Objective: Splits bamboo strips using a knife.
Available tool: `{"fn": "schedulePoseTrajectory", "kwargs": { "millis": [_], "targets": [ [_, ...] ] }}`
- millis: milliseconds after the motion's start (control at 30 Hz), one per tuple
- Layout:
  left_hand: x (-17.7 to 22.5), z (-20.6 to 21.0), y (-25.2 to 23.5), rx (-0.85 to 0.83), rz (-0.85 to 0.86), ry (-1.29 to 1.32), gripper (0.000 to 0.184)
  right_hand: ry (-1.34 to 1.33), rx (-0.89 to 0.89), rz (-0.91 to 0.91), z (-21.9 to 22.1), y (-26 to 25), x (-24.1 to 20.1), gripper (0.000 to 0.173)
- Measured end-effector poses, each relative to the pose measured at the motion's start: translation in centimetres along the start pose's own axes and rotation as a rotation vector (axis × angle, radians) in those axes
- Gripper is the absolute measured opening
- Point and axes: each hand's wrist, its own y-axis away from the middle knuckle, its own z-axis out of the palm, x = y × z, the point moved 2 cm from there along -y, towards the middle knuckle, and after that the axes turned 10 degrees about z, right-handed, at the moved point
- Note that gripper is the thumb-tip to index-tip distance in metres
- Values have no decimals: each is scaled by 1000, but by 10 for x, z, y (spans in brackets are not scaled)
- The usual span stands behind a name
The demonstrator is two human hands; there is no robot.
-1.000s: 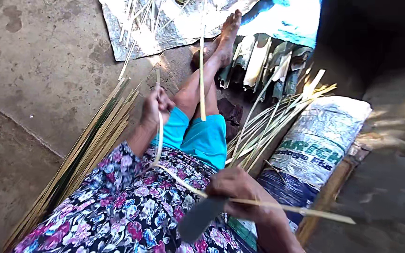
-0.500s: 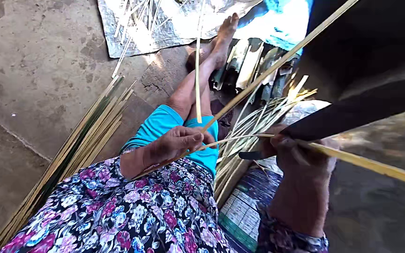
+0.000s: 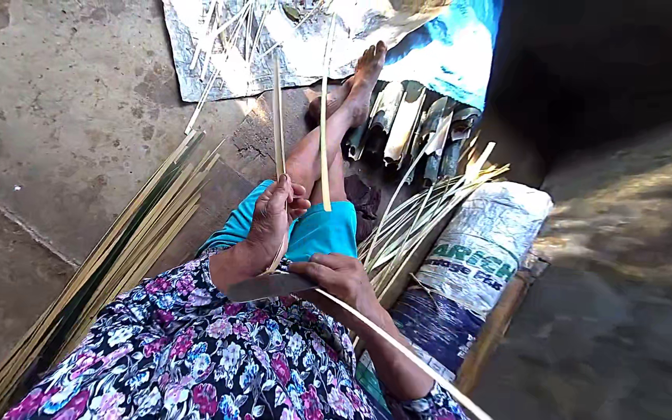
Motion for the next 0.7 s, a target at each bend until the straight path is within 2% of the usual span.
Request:
{"fn": "schedulePoseTrajectory", "kwargs": {
  "millis": [67,133,200,233,267,367,433,467,500,533,600,633,667,700],
  "targets": [
    [-3,2,-1,-13,-8,35,38,21,17,10,6,-4,4,31],
    [-4,6,0,-88,-28,61,44,-48,-32,17,13,-10,4,46],
    [3,1,-5,-110,-41,40,44,-15,-8,-29,19,-7,-1,39],
    [9,-7,-15,-67,-35,42,42,49,16,-72,21,-3,-5,31],
    [11,-17,-34,60,-16,92,43,107,21,-120,23,3,-11,23],
    [26,-47,-82,399,21,287,42,131,-26,-167,28,17,-22,21],
    [33,-52,-91,414,41,340,41,44,14,-122,19,15,-16,26],
    [33,-49,-89,331,40,337,42,-7,26,-106,11,13,-13,29],
    [31,-42,-81,181,31,318,46,-61,27,-89,3,10,-9,32],
    [31,-31,-68,-31,25,282,51,-120,25,-57,-6,6,-5,34],
    [34,-3,-29,-516,11,198,76,-245,32,60,-27,0,5,38],
    [34,9,-14,-700,-1,173,84,-305,61,118,-38,-3,11,37],
    [32,16,-5,-838,-3,150,80,-364,97,161,-49,-5,16,35],
    [30,19,-2,-916,3,139,68,-411,121,189,-60,-7,21,32]
  ]
}}
